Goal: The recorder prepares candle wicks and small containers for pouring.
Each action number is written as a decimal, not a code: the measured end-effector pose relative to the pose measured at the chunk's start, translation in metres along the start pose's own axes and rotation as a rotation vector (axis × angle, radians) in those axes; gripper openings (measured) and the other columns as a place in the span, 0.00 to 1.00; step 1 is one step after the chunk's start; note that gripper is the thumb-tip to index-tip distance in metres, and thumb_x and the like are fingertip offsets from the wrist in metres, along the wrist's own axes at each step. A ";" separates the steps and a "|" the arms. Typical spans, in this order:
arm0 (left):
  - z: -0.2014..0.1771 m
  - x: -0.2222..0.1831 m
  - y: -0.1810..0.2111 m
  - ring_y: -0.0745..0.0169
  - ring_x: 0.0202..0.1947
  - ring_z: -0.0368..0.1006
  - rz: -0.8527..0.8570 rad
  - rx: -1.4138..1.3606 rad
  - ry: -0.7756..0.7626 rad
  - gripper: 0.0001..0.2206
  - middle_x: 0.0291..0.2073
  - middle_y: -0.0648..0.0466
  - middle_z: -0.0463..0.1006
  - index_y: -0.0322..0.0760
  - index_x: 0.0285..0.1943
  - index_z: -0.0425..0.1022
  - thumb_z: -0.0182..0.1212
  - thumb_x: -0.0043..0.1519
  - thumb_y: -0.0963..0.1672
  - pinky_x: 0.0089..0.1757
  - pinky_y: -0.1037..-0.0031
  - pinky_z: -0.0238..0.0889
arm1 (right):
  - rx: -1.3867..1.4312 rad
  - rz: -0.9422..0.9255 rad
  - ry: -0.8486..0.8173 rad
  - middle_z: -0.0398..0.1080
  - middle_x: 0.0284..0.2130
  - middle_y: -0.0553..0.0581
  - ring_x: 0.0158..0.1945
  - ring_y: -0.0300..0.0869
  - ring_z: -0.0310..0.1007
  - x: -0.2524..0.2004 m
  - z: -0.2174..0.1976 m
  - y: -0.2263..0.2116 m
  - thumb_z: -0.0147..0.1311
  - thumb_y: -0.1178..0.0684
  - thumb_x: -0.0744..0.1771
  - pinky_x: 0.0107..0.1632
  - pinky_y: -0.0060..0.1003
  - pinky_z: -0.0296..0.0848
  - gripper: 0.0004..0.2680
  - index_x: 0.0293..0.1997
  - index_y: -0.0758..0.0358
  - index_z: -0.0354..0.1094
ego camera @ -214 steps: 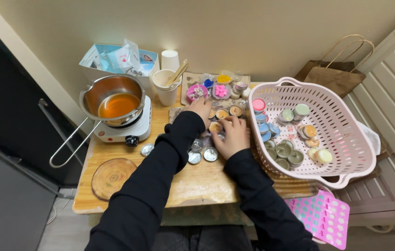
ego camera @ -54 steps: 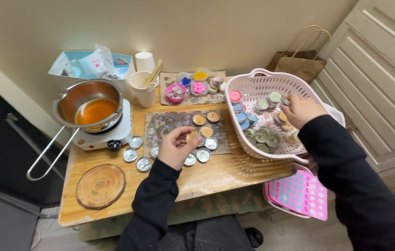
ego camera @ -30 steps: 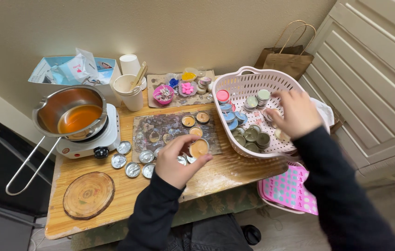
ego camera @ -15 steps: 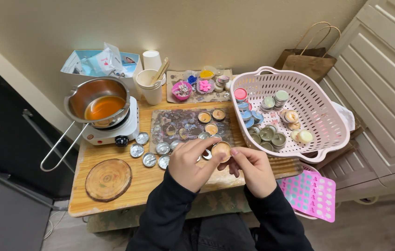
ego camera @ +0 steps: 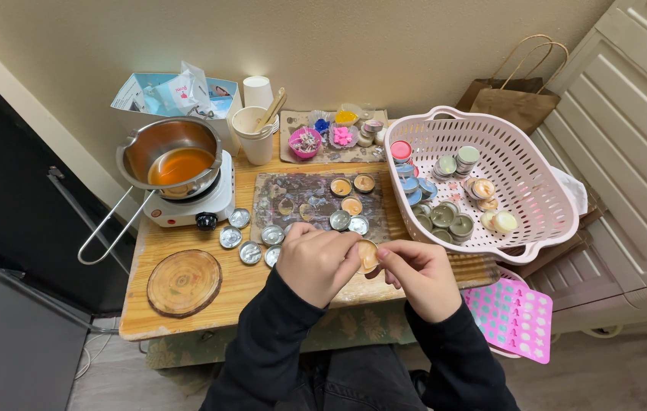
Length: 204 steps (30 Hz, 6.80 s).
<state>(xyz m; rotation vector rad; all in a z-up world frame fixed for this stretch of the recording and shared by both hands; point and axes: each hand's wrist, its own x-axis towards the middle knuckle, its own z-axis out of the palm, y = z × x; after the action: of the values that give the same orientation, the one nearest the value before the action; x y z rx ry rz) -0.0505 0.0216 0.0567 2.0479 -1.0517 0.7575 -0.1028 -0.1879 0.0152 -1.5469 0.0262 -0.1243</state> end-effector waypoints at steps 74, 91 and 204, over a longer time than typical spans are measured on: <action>0.042 -0.042 -0.041 0.66 0.30 0.75 -0.469 -0.277 -0.051 0.24 0.35 0.54 0.79 0.37 0.59 0.73 0.73 0.53 0.43 0.36 0.72 0.70 | -1.540 0.119 0.043 0.79 0.37 0.60 0.43 0.53 0.80 0.166 -0.252 -0.011 0.67 0.41 0.58 0.49 0.44 0.76 0.18 0.48 0.57 0.78; 0.035 -0.044 -0.049 0.66 0.32 0.75 -0.506 -0.278 -0.013 0.24 0.37 0.55 0.80 0.37 0.60 0.73 0.72 0.52 0.42 0.38 0.73 0.71 | -1.431 0.159 0.006 0.78 0.39 0.62 0.45 0.54 0.79 0.161 -0.244 -0.022 0.71 0.40 0.55 0.50 0.45 0.75 0.27 0.57 0.55 0.72; 0.108 -0.054 -0.105 0.53 0.64 0.67 -0.442 0.322 -0.214 0.28 0.61 0.45 0.74 0.30 0.66 0.65 0.58 0.62 0.51 0.62 0.39 0.42 | -1.926 -0.262 -0.155 0.70 0.51 0.59 0.63 0.52 0.59 0.215 0.042 0.085 0.57 0.45 0.63 0.52 0.58 0.60 0.10 0.41 0.55 0.80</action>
<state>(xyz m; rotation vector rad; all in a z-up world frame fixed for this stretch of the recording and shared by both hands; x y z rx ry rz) 0.0305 0.0040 -0.0796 2.5628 -0.5691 0.5077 0.1199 -0.1651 -0.0551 -3.4800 -0.2566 -0.1963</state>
